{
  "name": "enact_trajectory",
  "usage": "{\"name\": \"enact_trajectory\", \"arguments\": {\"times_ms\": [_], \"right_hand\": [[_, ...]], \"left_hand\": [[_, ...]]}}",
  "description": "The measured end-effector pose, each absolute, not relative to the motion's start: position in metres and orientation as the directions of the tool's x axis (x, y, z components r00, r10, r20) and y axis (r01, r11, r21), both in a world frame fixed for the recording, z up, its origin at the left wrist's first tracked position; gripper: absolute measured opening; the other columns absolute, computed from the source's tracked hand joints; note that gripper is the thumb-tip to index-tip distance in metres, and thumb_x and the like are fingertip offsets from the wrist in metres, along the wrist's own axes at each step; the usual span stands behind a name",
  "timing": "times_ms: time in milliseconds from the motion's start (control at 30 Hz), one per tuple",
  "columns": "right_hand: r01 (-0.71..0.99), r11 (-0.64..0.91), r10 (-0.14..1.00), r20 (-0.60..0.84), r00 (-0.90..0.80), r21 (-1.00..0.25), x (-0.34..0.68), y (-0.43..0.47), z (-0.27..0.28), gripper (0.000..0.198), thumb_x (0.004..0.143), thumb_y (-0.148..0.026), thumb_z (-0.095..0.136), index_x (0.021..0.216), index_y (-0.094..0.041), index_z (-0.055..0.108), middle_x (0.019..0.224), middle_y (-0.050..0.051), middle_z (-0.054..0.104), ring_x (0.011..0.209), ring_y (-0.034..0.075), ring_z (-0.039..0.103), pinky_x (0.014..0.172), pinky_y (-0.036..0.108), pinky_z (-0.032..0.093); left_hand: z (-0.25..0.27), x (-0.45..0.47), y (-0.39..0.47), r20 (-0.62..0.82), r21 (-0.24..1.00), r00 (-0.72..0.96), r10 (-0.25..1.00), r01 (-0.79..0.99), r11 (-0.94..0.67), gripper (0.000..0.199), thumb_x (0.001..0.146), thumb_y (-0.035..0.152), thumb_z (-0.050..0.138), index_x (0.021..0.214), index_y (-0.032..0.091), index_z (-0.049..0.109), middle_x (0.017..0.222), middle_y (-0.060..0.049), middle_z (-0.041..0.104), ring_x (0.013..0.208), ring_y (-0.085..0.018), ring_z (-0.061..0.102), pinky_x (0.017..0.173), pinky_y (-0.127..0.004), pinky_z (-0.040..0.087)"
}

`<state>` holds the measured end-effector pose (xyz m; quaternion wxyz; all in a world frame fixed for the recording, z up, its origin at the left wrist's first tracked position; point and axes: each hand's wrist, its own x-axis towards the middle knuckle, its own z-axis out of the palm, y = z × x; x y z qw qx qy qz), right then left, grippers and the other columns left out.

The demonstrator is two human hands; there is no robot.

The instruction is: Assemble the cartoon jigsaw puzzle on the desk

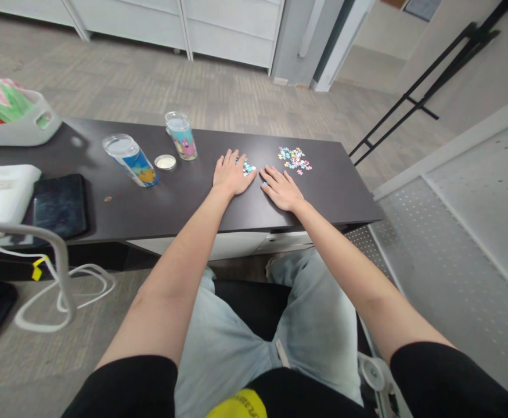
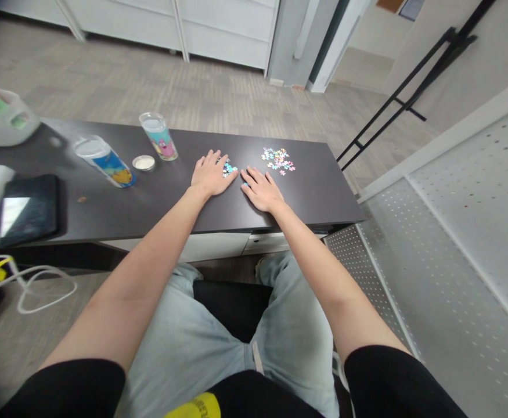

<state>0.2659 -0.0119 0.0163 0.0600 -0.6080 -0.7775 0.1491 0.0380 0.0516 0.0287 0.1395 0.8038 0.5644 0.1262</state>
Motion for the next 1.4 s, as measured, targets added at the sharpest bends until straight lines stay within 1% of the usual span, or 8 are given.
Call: {"name": "enact_trajectory", "arguments": {"times_ms": [233,400,533,667,1000,1100,1200,1400], "right_hand": [[0.936,0.181,0.974,-0.078,-0.213,-0.302,0.257,0.02,0.019,0.081,0.136,-0.051,0.036,0.211,-0.02,0.039,0.219,0.005,0.028,0.206,0.028,0.023,0.169,0.057,0.012],[0.916,0.221,0.974,0.031,-0.224,-0.335,0.258,0.026,0.016,0.077,0.133,-0.052,0.053,0.205,-0.025,0.054,0.212,0.01,0.049,0.199,0.036,0.043,0.166,0.062,0.027],[0.89,0.246,0.968,0.146,-0.204,-0.384,0.254,0.039,0.013,0.06,0.129,-0.054,0.068,0.183,-0.031,0.081,0.188,0.014,0.074,0.179,0.042,0.065,0.154,0.064,0.047],[0.854,0.33,0.94,0.225,-0.257,-0.402,0.25,0.059,0.008,0.039,0.125,-0.048,0.079,0.157,-0.033,0.095,0.169,0.012,0.083,0.165,0.041,0.073,0.147,0.061,0.053],[0.732,0.355,0.933,0.277,-0.232,-0.582,0.266,0.073,-0.001,0.013,0.117,-0.044,0.091,0.122,-0.033,0.093,0.125,0.007,0.094,0.131,0.039,0.082,0.137,0.064,0.059],[0.549,0.363,0.928,0.345,-0.14,-0.753,0.265,0.073,-0.005,0.042,0.112,-0.074,0.091,0.114,-0.033,0.087,0.112,0.006,0.09,0.113,0.035,0.083,0.119,0.059,0.069],[0.303,0.362,0.93,0.364,-0.052,-0.881,0.255,0.064,-0.003,0.076,0.09,-0.107,0.092,0.108,-0.035,0.08,0.102,0.003,0.085,0.099,0.03,0.081,0.103,0.053,0.071],[-0.121,0.192,0.975,0.203,-0.091,-0.974,0.232,0.028,0.02,0.068,0.077,-0.086,0.119,0.103,-0.034,0.084,0.096,-0.002,0.085,0.094,0.024,0.08,0.101,0.041,0.069]], "left_hand": [[0.029,0.034,0.042,0.153,0.358,0.335,0.93,0.858,-0.368,0.097,0.122,0.061,0.053,0.2,0.002,0.049,0.215,-0.023,0.036,0.206,-0.042,0.021,0.168,-0.061,0.015],[0.03,0.023,0.008,0.169,0.363,0.395,0.903,0.827,-0.429,0.092,0.121,0.054,0.06,0.202,0.012,0.049,0.216,-0.02,0.034,0.206,-0.04,0.021,0.167,-0.065,0.02],[0.033,0.02,-0.01,0.117,0.412,0.286,0.951,0.858,-0.309,0.094,0.119,0.053,0.068,0.2,0.011,0.048,0.214,-0.023,0.038,0.205,-0.043,0.023,0.166,-0.065,0.026],[0.031,0.02,-0.015,0.116,0.428,0.293,0.949,0.848,-0.314,0.095,0.117,0.052,0.073,0.198,0.008,0.049,0.211,-0.026,0.042,0.203,-0.046,0.026,0.165,-0.067,0.028],[0.032,0.019,-0.007,0.146,0.52,0.172,0.974,0.824,-0.224,0.105,0.105,0.048,0.095,0.197,0.017,0.053,0.198,-0.027,0.056,0.187,-0.053,0.048,0.155,-0.069,0.046],[0.04,0.012,0.002,0.198,0.537,0.228,0.953,0.789,-0.3,0.081,0.108,0.042,0.092,0.184,0.025,0.069,0.184,-0.02,0.072,0.174,-0.05,0.064,0.149,-0.07,0.053],[0.044,0.006,0.013,0.28,0.663,0.29,0.915,0.631,-0.403,0.048,0.11,0.032,0.086,0.158,0.025,0.084,0.151,-0.013,0.089,0.141,-0.036,0.085,0.132,-0.056,0.067],[0.039,0.017,0.023,0.42,0.803,0.291,0.86,0.323,-0.502,0.016,0.107,0.031,0.092,0.122,0.026,0.088,0.119,-0.004,0.094,0.106,-0.026,0.088,0.107,-0.041,0.072]]}}
